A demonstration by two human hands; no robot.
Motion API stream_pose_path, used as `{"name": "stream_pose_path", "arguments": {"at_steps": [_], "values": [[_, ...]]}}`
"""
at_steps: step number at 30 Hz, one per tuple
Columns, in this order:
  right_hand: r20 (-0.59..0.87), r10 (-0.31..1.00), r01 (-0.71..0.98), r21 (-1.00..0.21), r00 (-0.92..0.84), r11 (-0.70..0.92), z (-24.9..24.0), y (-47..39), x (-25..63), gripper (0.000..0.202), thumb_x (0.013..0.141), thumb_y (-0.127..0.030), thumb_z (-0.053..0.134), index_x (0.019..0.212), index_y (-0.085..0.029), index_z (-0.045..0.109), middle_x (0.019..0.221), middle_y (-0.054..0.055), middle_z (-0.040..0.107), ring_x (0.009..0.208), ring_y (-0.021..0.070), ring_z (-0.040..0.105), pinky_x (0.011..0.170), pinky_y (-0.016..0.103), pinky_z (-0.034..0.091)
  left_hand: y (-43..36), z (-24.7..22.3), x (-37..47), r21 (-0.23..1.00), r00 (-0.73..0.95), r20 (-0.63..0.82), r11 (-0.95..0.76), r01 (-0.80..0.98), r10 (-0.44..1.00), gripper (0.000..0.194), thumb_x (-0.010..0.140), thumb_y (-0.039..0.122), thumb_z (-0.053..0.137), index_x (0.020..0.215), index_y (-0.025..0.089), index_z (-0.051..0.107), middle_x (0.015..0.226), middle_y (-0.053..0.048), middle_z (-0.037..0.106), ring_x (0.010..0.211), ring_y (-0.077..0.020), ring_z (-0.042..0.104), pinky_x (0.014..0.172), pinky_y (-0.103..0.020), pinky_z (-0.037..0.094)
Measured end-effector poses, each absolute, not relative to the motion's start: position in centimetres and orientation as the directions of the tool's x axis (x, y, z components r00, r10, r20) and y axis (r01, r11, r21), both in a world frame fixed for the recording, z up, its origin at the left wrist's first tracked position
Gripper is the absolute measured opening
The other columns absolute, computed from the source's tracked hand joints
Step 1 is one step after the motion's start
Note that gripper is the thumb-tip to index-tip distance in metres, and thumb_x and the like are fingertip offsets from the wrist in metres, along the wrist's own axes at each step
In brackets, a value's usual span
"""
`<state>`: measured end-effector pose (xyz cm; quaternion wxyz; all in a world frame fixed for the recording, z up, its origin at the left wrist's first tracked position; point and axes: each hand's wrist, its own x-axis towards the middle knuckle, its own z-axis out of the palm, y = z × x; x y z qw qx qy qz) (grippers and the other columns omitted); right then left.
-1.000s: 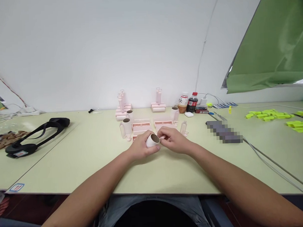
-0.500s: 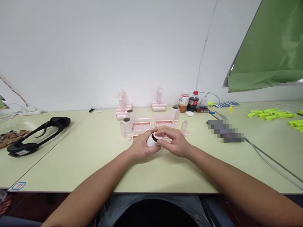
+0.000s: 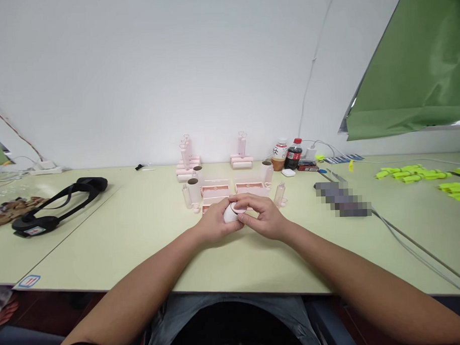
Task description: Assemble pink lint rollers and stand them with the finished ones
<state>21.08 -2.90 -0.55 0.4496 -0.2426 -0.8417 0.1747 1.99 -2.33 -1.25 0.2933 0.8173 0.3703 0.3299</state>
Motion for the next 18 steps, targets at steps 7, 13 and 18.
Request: {"name": "stream_pose_path", "arguments": {"at_steps": [7, 13, 18], "values": [[0.69, 0.567, 0.224, -0.527, -0.451, 0.82, -1.3, -2.6, 20.9, 0.025, 0.088, -0.023, 0.057, 0.111, -0.023, 0.069, 0.125, 0.011, 0.066, 0.115, 0.0245, 0.063, 0.099, 0.044, 0.049, -2.2, -1.4, 2.0, 0.721, 0.516, 0.351, -0.577, 0.383, 0.781, 0.044, 0.078, 0.04, 0.065, 0.117, 0.022, 0.056, 0.115, -0.003, 0.065, 0.099, -0.0221, 0.062, 0.083, -0.033, 0.049], [0.685, 0.594, 0.23, -0.552, -0.423, 0.801, -1.8, -2.5, 20.6, 0.039, 0.09, -0.026, 0.056, 0.128, -0.026, 0.063, 0.131, 0.008, 0.062, 0.123, 0.0259, 0.057, 0.106, 0.047, 0.045, -2.2, -1.4, 2.1, 0.735, 0.503, 0.347, -0.563, 0.378, 0.792, 0.041, 0.079, 0.04, 0.064, 0.115, 0.022, 0.057, 0.112, -0.003, 0.066, 0.096, -0.0219, 0.063, 0.081, -0.032, 0.049], [0.67, 0.595, 0.238, -0.552, -0.443, 0.799, -1.9, -2.5, 20.4, 0.041, 0.092, -0.028, 0.054, 0.132, -0.026, 0.059, 0.136, 0.009, 0.058, 0.126, 0.0268, 0.054, 0.108, 0.049, 0.043, -2.1, -1.5, 2.1, 0.737, 0.496, 0.363, -0.569, 0.366, 0.789, 0.042, 0.079, 0.038, 0.064, 0.115, 0.02, 0.057, 0.111, -0.004, 0.067, 0.095, -0.0214, 0.063, 0.081, -0.032, 0.05]]}}
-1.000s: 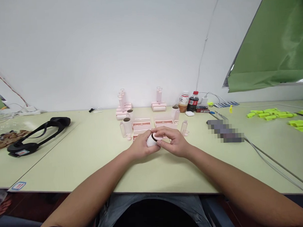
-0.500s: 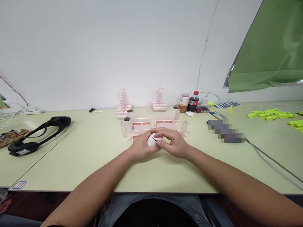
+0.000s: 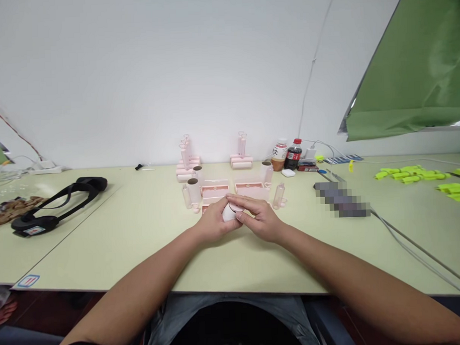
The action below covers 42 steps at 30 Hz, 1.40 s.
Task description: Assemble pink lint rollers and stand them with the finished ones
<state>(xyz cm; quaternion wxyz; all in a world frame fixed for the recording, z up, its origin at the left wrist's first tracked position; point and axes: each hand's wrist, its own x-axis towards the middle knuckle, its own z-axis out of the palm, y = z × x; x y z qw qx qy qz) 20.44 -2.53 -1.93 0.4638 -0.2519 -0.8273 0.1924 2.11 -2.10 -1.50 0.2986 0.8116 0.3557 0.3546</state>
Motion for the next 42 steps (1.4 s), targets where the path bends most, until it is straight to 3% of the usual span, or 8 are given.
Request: {"name": "stream_pose_path", "arguments": {"at_steps": [11, 42], "values": [[0.661, 0.555, 0.286, -0.479, -0.504, 0.83, -2.24, -2.35, 20.08, 0.042, 0.098, -0.03, 0.043, 0.14, -0.028, 0.05, 0.145, 0.005, 0.048, 0.134, 0.0237, 0.046, 0.112, 0.047, 0.039, -1.97, -1.54, 2.07, 0.747, 0.468, 0.377, -0.561, 0.357, 0.799, 0.042, 0.079, 0.038, 0.066, 0.116, 0.019, 0.059, 0.11, -0.004, 0.067, 0.096, -0.0223, 0.063, 0.082, -0.033, 0.05], [0.65, 0.519, 0.209, -0.495, -0.555, 0.843, -2.36, -2.06, 20.3, 0.043, 0.099, -0.03, 0.041, 0.142, -0.032, 0.045, 0.148, 0.001, 0.043, 0.139, 0.0222, 0.037, 0.116, 0.048, 0.032, -2.08, -1.86, 2.19, 0.737, 0.442, 0.412, -0.576, 0.354, 0.797, 0.044, 0.078, 0.04, 0.067, 0.116, 0.019, 0.06, 0.11, -0.005, 0.068, 0.097, -0.0234, 0.064, 0.083, -0.034, 0.052]]}}
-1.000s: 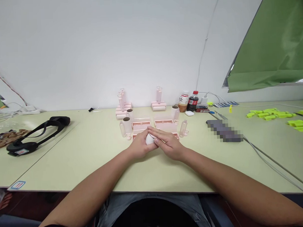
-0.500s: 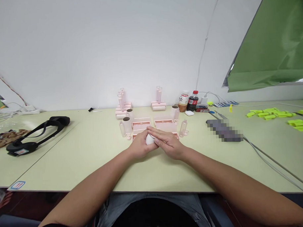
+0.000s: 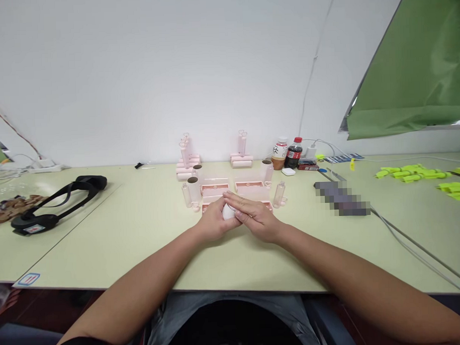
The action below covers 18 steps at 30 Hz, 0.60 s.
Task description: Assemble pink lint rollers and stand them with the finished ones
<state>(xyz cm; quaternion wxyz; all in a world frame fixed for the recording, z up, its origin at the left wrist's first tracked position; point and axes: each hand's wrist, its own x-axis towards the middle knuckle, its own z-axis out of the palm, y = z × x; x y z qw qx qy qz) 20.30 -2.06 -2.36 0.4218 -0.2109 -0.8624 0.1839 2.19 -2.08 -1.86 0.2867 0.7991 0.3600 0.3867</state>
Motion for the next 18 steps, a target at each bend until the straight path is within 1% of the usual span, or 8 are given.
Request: {"name": "stream_pose_path", "arguments": {"at_steps": [6, 11, 18], "values": [[0.663, 0.508, 0.196, -0.488, -0.551, 0.85, -2.44, -2.01, 20.23, 0.043, 0.099, -0.032, 0.042, 0.142, -0.032, 0.046, 0.148, 0.001, 0.043, 0.14, 0.023, 0.036, 0.116, 0.049, 0.031, -2.07, -1.9, 2.32, 0.745, 0.44, 0.402, -0.566, 0.353, 0.803, 0.045, 0.078, 0.042, 0.066, 0.115, 0.018, 0.061, 0.109, -0.007, 0.068, 0.096, -0.0246, 0.064, 0.084, -0.037, 0.052], [0.659, 0.532, 0.214, -0.503, -0.531, 0.837, -2.45, -2.27, 20.0, 0.043, 0.099, -0.032, 0.041, 0.142, -0.032, 0.045, 0.149, 0.001, 0.041, 0.139, 0.0228, 0.036, 0.116, 0.049, 0.032, -2.16, -1.84, 2.36, 0.753, 0.435, 0.397, -0.558, 0.348, 0.808, 0.045, 0.078, 0.044, 0.066, 0.114, 0.018, 0.061, 0.109, -0.007, 0.068, 0.096, -0.0255, 0.064, 0.084, -0.038, 0.052], [0.671, 0.529, 0.2, -0.507, -0.519, 0.839, -2.63, -2.36, 19.89, 0.044, 0.1, -0.032, 0.04, 0.143, -0.033, 0.042, 0.15, 0.0, 0.039, 0.14, 0.021, 0.035, 0.117, 0.047, 0.03, -2.3, -1.68, 2.42, 0.761, 0.439, 0.403, -0.56, 0.327, 0.803, 0.045, 0.078, 0.042, 0.066, 0.114, 0.018, 0.06, 0.107, -0.006, 0.068, 0.095, -0.0241, 0.064, 0.081, -0.035, 0.052]]}}
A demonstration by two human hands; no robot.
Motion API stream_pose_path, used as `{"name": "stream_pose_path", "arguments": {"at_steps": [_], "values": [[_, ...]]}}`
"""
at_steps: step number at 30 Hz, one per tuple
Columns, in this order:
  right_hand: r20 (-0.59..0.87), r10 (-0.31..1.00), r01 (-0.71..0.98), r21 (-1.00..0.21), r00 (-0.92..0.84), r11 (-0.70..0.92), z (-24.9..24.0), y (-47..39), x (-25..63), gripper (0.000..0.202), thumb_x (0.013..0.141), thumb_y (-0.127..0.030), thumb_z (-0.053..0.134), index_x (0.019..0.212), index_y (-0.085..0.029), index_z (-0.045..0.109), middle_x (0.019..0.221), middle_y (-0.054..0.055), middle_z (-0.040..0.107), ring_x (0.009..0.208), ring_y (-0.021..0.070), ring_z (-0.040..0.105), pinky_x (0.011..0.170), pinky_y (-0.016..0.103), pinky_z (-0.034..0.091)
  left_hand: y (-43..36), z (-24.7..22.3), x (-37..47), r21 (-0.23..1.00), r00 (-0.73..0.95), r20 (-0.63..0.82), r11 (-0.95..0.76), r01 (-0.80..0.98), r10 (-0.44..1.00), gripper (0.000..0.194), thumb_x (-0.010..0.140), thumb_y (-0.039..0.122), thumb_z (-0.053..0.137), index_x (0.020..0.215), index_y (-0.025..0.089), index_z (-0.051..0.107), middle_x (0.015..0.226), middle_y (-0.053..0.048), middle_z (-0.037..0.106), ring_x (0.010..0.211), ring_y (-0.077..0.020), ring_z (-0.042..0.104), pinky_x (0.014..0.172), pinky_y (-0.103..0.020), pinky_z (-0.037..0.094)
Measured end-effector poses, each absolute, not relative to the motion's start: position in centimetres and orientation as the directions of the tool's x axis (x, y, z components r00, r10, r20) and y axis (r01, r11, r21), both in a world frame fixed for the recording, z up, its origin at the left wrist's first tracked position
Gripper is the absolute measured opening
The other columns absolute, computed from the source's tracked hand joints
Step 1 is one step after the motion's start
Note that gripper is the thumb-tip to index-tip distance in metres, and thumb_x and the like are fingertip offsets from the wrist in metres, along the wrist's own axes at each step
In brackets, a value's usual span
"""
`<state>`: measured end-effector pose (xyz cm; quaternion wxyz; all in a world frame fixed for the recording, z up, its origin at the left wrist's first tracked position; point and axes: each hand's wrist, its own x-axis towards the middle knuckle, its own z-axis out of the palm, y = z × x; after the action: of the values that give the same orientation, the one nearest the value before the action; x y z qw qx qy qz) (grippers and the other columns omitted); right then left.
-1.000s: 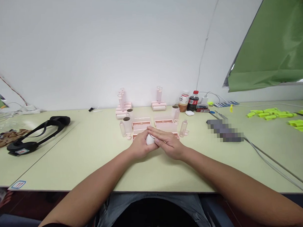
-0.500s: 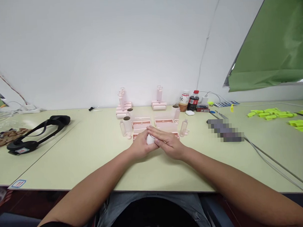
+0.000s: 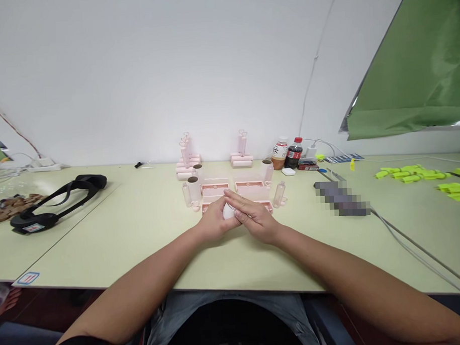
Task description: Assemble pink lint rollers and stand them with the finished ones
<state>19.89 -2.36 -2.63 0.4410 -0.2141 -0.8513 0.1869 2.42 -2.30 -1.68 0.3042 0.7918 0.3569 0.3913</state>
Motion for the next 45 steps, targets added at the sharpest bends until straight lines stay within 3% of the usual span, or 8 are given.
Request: {"name": "stream_pose_path", "arguments": {"at_steps": [45], "values": [[0.687, 0.521, 0.194, -0.498, -0.507, 0.845, -2.71, -2.26, 19.93, 0.043, 0.099, -0.034, 0.04, 0.143, -0.034, 0.044, 0.149, 0.0, 0.043, 0.138, 0.0219, 0.039, 0.116, 0.047, 0.033, -2.33, -1.66, 2.63, 0.775, 0.436, 0.4, -0.551, 0.309, 0.806, 0.045, 0.078, 0.045, 0.065, 0.113, 0.017, 0.061, 0.108, -0.008, 0.068, 0.097, -0.0253, 0.063, 0.084, -0.037, 0.051]]}}
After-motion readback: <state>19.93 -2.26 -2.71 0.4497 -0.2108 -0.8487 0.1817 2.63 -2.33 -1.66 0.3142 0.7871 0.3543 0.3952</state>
